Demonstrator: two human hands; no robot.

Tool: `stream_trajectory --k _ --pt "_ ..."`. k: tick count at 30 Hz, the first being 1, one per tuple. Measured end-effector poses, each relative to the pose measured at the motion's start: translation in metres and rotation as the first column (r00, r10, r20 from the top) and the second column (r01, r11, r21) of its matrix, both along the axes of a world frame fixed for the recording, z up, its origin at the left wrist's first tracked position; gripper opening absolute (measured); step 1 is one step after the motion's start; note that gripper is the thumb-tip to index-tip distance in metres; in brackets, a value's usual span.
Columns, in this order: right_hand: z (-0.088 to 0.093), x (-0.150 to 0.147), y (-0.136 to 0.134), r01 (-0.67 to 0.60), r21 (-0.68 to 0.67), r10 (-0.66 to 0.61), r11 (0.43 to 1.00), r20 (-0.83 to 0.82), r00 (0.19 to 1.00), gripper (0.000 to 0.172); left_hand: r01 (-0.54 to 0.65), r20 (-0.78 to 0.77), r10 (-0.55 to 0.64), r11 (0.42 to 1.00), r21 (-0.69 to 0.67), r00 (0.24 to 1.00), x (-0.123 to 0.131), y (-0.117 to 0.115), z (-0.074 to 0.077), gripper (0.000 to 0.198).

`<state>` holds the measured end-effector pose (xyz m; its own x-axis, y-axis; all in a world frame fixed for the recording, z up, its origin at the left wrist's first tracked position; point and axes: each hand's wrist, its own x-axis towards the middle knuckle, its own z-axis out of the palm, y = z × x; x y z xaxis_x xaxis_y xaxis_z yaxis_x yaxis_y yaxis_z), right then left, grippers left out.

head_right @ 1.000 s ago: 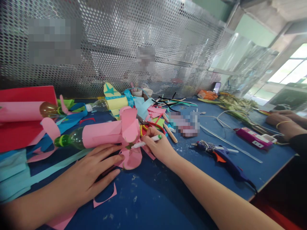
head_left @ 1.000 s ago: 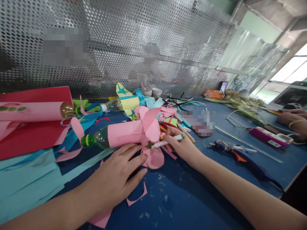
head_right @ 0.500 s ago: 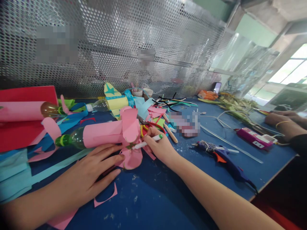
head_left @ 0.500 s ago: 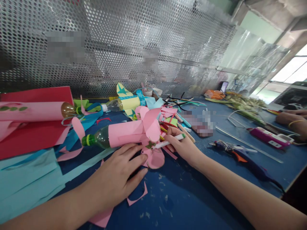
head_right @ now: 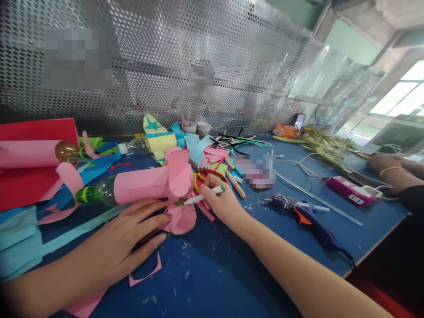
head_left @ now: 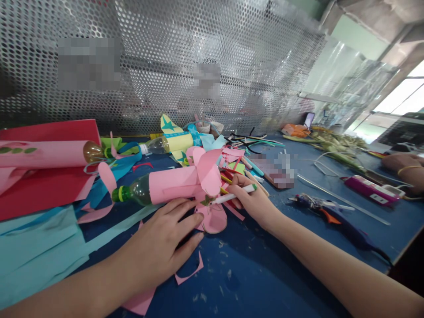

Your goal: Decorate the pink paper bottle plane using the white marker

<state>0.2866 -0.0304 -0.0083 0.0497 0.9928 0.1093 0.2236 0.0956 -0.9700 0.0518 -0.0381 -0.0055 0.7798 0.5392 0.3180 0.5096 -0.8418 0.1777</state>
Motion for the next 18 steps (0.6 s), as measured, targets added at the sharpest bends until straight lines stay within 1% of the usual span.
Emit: stream_trajectory --k 5,12,18 --pt "0.0003 0.0006 -0.0007 -0.003 -0.002 0.003 1.000 0.005 1.000 0.021 -0.001 0.031 0.001 1.000 0.001 1.000 0.0001 0.0002 -0.0010 0.030" --pt "0.0008 -0.0002 -0.0004 -0.007 -0.002 0.007 1.000 -0.006 1.000 0.020 -0.002 0.016 0.002 1.000 0.003 1.000 -0.0001 0.0000 0.0000 0.030" --pt "0.0009 -0.0001 -0.0004 0.005 0.001 -0.005 1.000 0.021 1.000 0.021 0.000 -0.006 0.000 1.000 0.003 1.000 0.0000 0.0002 0.0002 0.031"
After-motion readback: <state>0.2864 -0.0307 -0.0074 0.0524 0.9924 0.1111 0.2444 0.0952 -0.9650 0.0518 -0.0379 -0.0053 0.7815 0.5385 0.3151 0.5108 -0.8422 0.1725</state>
